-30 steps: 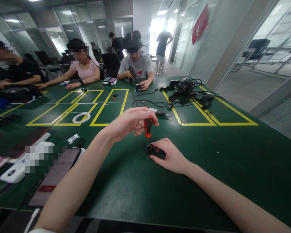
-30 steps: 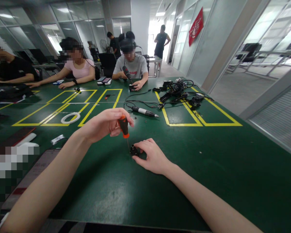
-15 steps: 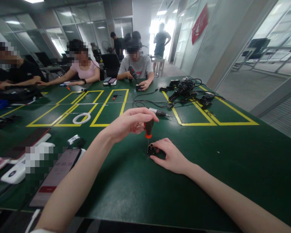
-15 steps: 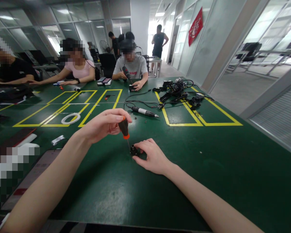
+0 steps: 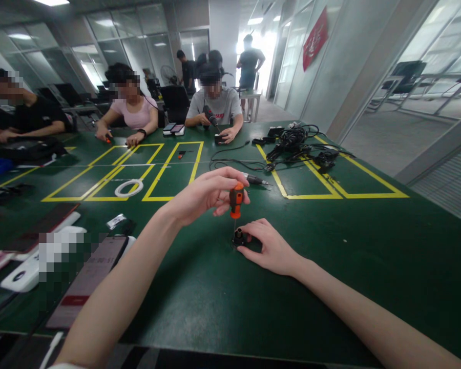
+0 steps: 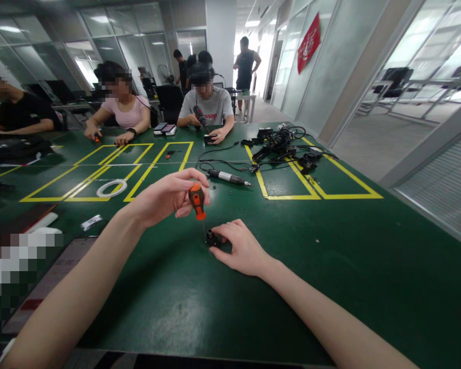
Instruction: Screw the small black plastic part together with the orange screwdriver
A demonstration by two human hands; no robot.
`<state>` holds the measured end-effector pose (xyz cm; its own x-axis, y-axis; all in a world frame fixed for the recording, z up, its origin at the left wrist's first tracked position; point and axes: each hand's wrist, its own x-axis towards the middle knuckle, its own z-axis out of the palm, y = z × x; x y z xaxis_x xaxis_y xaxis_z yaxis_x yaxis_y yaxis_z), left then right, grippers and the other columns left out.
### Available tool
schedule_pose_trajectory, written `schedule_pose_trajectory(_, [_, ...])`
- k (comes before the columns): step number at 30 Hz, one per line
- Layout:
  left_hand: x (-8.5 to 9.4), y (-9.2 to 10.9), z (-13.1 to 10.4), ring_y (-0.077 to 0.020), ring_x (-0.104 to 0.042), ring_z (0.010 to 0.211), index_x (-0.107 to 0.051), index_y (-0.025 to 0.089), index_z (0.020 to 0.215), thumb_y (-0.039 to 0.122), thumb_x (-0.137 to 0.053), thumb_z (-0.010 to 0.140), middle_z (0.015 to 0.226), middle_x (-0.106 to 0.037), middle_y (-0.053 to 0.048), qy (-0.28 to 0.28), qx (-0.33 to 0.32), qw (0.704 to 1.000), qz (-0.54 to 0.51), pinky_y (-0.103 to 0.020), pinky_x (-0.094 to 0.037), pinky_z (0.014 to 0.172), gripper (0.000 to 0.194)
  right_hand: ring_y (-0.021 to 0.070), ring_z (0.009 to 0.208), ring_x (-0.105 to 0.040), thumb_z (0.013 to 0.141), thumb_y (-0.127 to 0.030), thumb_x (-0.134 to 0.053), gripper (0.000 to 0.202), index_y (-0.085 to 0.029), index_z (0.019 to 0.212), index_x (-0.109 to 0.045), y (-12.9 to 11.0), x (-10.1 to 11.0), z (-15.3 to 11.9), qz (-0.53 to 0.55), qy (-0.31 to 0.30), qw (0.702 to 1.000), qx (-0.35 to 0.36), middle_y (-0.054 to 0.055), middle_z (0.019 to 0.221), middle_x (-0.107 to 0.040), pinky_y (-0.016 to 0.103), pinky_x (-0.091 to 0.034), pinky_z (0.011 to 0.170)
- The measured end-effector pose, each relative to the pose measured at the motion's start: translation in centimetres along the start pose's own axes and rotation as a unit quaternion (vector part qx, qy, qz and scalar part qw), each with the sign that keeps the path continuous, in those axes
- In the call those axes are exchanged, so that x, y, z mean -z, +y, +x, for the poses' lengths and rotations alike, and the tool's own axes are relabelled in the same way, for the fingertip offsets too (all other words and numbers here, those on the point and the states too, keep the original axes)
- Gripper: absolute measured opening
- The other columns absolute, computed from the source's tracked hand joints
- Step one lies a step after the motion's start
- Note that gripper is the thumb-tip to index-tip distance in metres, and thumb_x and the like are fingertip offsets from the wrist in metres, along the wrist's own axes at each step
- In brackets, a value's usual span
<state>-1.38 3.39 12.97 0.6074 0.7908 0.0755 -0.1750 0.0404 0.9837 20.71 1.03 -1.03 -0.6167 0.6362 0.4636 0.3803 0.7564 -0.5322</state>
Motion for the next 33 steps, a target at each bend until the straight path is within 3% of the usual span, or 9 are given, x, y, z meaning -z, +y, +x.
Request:
schedule_pose_trajectory(3, [0.00, 0.00, -0.11, -0.0069, -0.052, 0.056, -0.072, 0.014, 0.108, 0.036, -0.081, 0.081, 0.085, -0.072, -0.003, 0.007, 0.002, 1.000, 0.007, -0.017, -0.034, 0.043, 0.035, 0.0206, 0.081, -0.068, 0.092, -0.020, -0.072, 0.022, -0.018, 0.114, -0.066, 0.04, 0.02, -0.01, 0.001, 0.002, 1.000, 0.003, 0.006, 0.097, -0.076, 0.038, -0.047, 0.087])
schedule_pose_trajectory(8, [-0.10, 0.21, -0.32, -0.0050, -0.043, 0.053, -0.074, 0.012, 0.092, 0.040, -0.083, 0.079, 0.070, -0.057, 0.002, 0.008, 0.014, 0.999, 0.033, -0.018, -0.028, 0.044, 0.032, 0.0206, 0.081, -0.068, 0.092, -0.020, -0.073, 0.023, -0.018, 0.113, -0.067, 0.07, -0.05, -0.06, 0.001, 0.000, 1.000, -0.001, 0.006, 0.097, -0.076, 0.039, -0.047, 0.088])
schedule_pose_trajectory(13, [-0.11, 0.36, -0.07, -0.0065, -0.050, 0.050, -0.072, 0.010, 0.093, 0.055, -0.070, 0.086, 0.091, -0.074, -0.007, -0.015, -0.002, 1.000, 0.006, -0.021, -0.037, 0.044, 0.045, 0.0206, 0.081, -0.068, 0.092, -0.022, -0.072, 0.021, -0.018, 0.113, -0.067, 0.01, -0.04, -0.03, 0.002, -0.005, 1.000, -0.009, 0.006, 0.096, -0.076, 0.039, -0.047, 0.089])
schedule_pose_trajectory(16, [-0.13, 0.28, 0.08, -0.0074, -0.052, 0.049, -0.067, 0.011, 0.094, 0.050, -0.065, 0.090, 0.096, -0.079, -0.012, -0.028, 0.003, 1.000, -0.008, -0.022, -0.039, 0.044, 0.039, 0.0213, 0.082, -0.068, 0.093, -0.023, -0.071, 0.020, -0.018, 0.112, -0.067, -0.04, 0.06, 0.02, 0.001, -0.010, 1.000, -0.011, 0.006, 0.096, -0.075, 0.040, -0.047, 0.089])
schedule_pose_trajectory(20, [-0.20, 0.07, 0.05, -0.0067, -0.051, 0.046, -0.061, 0.015, 0.094, 0.044, -0.070, 0.090, 0.087, -0.078, -0.007, -0.008, 0.007, 1.000, 0.004, -0.019, -0.038, 0.042, 0.030, 0.0218, 0.082, -0.069, 0.093, -0.023, -0.071, 0.020, -0.018, 0.112, -0.067, -0.10, 0.16, 0.07, 0.001, -0.012, 1.000, -0.012, 0.007, 0.096, -0.075, 0.040, -0.047, 0.089])
schedule_pose_trajectory(26, [-0.07, 0.02, -0.13, -0.0060, -0.051, 0.052, -0.069, 0.015, 0.111, 0.039, -0.078, 0.086, 0.090, -0.073, -0.004, -0.005, 0.010, 1.000, 0.009, -0.019, -0.035, 0.043, 0.036, 0.0214, 0.082, -0.069, 0.092, -0.022, -0.072, 0.020, -0.018, 0.112, -0.066, -0.09, 0.09, 0.03, -0.002, -0.010, 1.000, -0.010, 0.007, 0.096, -0.076, 0.039, -0.048, 0.088])
schedule_pose_trajectory(31, [-0.16, 0.27, -0.37, -0.0047, -0.045, 0.051, -0.072, 0.014, 0.099, 0.040, -0.080, 0.083, 0.075, -0.061, 0.002, 0.009, 0.027, 0.999, 0.040, -0.019, -0.029, 0.043, 0.032, 0.0209, 0.082, -0.069, 0.092, -0.020, -0.073, 0.024, -0.017, 0.114, -0.066, -0.01, 0.03, -0.04, -0.002, -0.003, 1.000, -0.001, 0.006, 0.099, -0.076, 0.039, -0.047, 0.089])
schedule_pose_trajectory(33, [-0.23, 0.32, -0.36, -0.0052, -0.047, 0.051, -0.071, 0.013, 0.096, 0.042, -0.079, 0.083, 0.079, -0.064, 0.000, 0.010, 0.021, 0.999, 0.038, -0.019, -0.033, 0.043, 0.033, 0.0205, 0.082, -0.069, 0.092, -0.020, -0.073, 0.023, -0.017, 0.114, -0.066, -0.01, 0.01, -0.05, 0.000, -0.004, 1.000, -0.002, 0.006, 0.100, -0.076, 0.039, -0.047, 0.089])
